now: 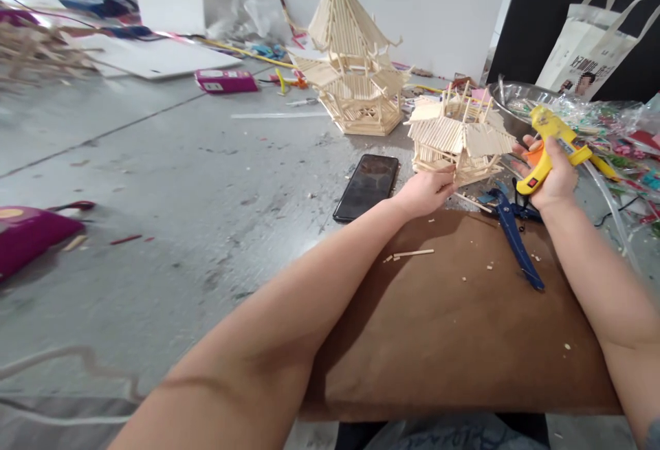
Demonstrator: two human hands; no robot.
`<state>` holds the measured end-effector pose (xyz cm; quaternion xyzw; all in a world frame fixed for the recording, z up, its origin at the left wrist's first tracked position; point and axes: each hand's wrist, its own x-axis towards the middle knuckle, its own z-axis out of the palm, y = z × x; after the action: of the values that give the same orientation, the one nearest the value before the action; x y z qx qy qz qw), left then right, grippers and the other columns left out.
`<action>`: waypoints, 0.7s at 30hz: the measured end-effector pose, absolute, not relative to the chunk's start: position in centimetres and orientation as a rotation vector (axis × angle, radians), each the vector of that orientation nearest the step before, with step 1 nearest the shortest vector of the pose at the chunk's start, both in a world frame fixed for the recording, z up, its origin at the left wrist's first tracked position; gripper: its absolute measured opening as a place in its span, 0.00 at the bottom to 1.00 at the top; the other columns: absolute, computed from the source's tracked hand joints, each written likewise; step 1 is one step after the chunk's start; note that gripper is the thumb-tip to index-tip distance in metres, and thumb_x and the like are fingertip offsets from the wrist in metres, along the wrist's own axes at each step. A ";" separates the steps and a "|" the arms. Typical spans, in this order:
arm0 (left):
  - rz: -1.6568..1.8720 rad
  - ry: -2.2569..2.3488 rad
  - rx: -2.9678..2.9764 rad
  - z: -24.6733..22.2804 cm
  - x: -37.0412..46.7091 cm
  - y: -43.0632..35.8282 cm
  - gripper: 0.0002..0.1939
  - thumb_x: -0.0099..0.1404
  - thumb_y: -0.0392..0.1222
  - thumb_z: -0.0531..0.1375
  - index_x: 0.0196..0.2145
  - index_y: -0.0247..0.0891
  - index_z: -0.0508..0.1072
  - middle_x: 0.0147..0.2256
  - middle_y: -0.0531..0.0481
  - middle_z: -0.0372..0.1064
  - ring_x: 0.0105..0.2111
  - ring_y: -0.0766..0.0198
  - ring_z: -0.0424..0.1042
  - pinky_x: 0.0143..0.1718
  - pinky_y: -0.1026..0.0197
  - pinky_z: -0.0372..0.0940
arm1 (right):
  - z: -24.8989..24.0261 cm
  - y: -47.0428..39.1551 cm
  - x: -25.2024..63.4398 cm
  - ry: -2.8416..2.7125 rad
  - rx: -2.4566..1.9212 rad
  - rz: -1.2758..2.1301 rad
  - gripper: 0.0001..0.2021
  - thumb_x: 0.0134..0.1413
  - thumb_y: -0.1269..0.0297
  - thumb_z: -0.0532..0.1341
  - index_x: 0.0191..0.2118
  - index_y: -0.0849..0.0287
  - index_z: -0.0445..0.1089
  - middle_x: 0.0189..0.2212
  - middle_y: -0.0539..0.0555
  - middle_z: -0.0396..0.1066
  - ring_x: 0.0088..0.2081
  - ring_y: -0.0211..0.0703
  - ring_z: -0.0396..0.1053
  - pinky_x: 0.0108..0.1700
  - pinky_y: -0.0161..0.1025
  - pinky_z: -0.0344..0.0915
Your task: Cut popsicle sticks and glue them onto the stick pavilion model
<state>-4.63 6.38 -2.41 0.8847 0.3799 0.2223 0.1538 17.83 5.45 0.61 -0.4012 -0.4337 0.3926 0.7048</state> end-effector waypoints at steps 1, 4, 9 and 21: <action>0.628 1.089 2.537 -2.4 -4.6 6.4 0.15 0.64 0.41 0.47 0.26 0.34 0.69 0.54 0.40 0.61 0.50 0.58 0.66 0.44 0.59 0.62 | 0.5 5.8 17.8 -0.923 -0.897 0.842 0.14 0.41 0.49 0.58 0.26 0.55 0.62 0.36 0.50 0.66 0.38 0.41 0.68 0.39 0.45 0.66; 0.617 1.078 2.554 -2.5 -4.7 6.4 0.16 0.64 0.42 0.46 0.26 0.34 0.68 0.53 0.41 0.62 0.49 0.59 0.66 0.44 0.59 0.62 | 0.4 6.4 17.7 -0.804 -0.896 0.792 0.14 0.41 0.49 0.58 0.25 0.55 0.61 0.34 0.49 0.67 0.37 0.41 0.67 0.38 0.44 0.67; 0.633 1.101 2.600 -1.9 -5.1 6.5 0.16 0.63 0.42 0.46 0.25 0.35 0.68 0.46 0.42 0.69 0.43 0.62 0.69 0.38 0.62 0.62 | 0.1 6.8 17.1 -0.735 -0.908 1.006 0.12 0.41 0.52 0.58 0.23 0.56 0.60 0.28 0.48 0.65 0.33 0.40 0.67 0.36 0.47 0.67; 0.997 1.380 2.319 1.6 -8.8 6.9 0.24 0.66 0.51 0.39 0.18 0.38 0.58 0.16 0.54 0.56 0.18 0.71 0.57 0.23 0.64 0.58 | -0.6 8.3 18.5 -1.057 -0.984 1.127 0.19 0.40 0.40 0.53 0.24 0.52 0.60 0.29 0.52 0.68 0.41 0.50 0.64 0.43 0.56 0.58</action>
<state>-8.80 6.89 1.65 0.7990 0.4755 0.3436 0.1317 18.48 8.30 -0.61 -0.4261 -0.4574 0.4881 0.6090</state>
